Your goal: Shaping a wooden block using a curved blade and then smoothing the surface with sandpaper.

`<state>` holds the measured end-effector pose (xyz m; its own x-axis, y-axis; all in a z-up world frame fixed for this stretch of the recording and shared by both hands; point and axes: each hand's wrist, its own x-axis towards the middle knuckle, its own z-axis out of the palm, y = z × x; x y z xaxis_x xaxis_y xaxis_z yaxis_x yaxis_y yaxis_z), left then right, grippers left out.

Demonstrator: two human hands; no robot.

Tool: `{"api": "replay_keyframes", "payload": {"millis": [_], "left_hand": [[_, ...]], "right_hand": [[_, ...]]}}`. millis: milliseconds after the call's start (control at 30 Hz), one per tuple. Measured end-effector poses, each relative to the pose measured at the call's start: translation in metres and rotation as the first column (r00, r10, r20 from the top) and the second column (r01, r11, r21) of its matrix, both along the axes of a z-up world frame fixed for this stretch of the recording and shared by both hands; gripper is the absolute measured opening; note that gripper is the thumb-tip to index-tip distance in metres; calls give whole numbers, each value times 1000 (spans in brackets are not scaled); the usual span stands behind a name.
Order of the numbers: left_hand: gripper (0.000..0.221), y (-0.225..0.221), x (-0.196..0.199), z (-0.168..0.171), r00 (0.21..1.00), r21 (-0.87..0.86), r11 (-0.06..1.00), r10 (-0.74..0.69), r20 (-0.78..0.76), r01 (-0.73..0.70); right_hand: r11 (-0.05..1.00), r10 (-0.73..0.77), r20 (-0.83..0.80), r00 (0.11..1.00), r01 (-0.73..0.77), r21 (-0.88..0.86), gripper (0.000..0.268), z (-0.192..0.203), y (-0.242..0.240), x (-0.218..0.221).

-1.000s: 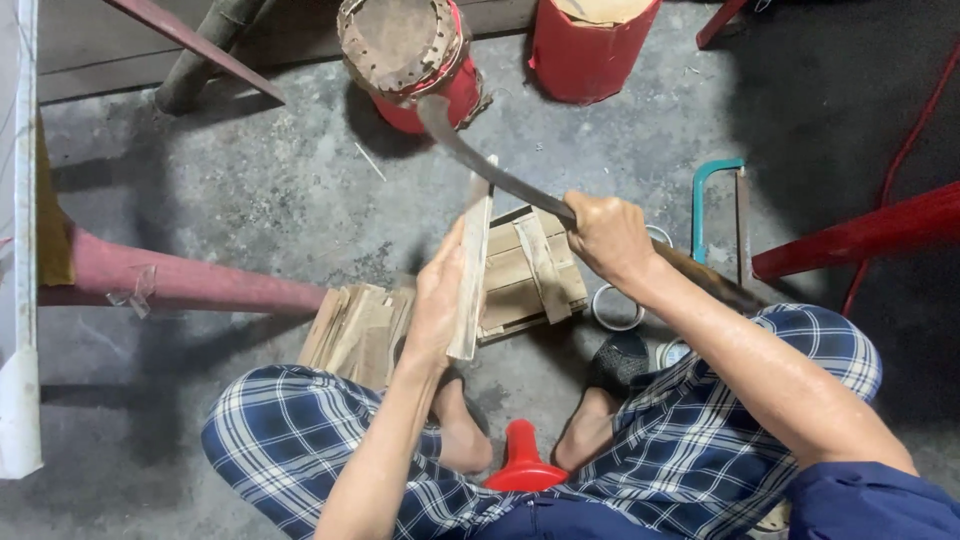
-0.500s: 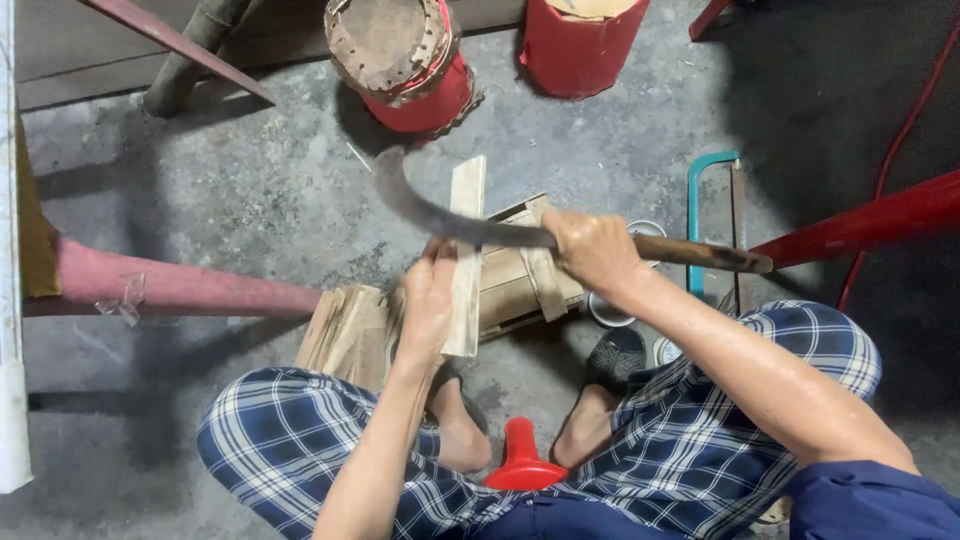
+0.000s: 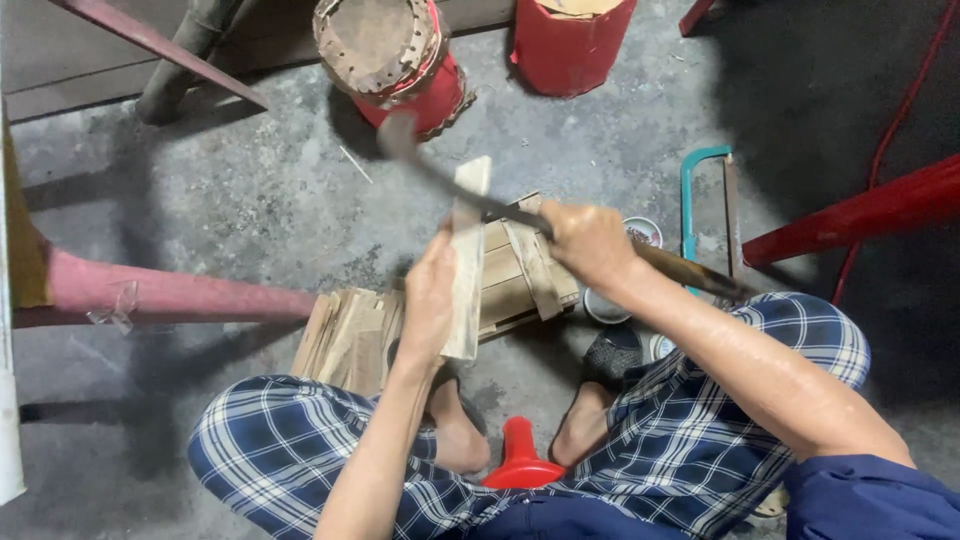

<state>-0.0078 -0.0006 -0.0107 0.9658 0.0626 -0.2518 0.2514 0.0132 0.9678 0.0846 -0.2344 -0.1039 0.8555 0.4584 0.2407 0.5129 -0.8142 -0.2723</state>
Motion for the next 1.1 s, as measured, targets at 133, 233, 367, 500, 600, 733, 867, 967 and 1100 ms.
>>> {"api": "replay_keyframes", "payload": {"millis": [133,233,367,500,600,733,867,967,1100], "left_hand": [[49,10,-1,-22,998,-26,1000,-7,-65,5],[52,-11,-11,13,993,-17,993,-114,-5,114],[61,-11,2,17,998,-165,986,22,55,-12],[36,0,0,-3,964,-475,848,267,-3,-236],[20,7,-1,-24,932,-490,806,360,-40,-332],[6,-2,2,-8,892,-460,785,451,-35,-415],[6,0,-1,-12,875,-485,760,484,-22,-433],[5,3,-3,-7,913,-564,744,406,-44,-358],[36,3,-1,7,963,-723,638,216,-164,-266]], "right_hand": [[999,-17,-81,997,15,-31,17,-15,4,11],[983,-180,-79,981,175,-60,15,0,-19,40],[975,-222,-158,962,216,-55,24,37,-21,32],[965,-213,-312,926,249,79,28,66,-3,14],[944,-216,-339,916,284,165,35,62,-12,12],[908,-206,-381,901,322,270,35,60,-19,12],[893,-212,-377,901,335,299,38,62,-20,11],[889,-204,-393,897,338,309,42,62,-22,8],[895,-197,-399,896,330,299,44,60,-23,7]]}}
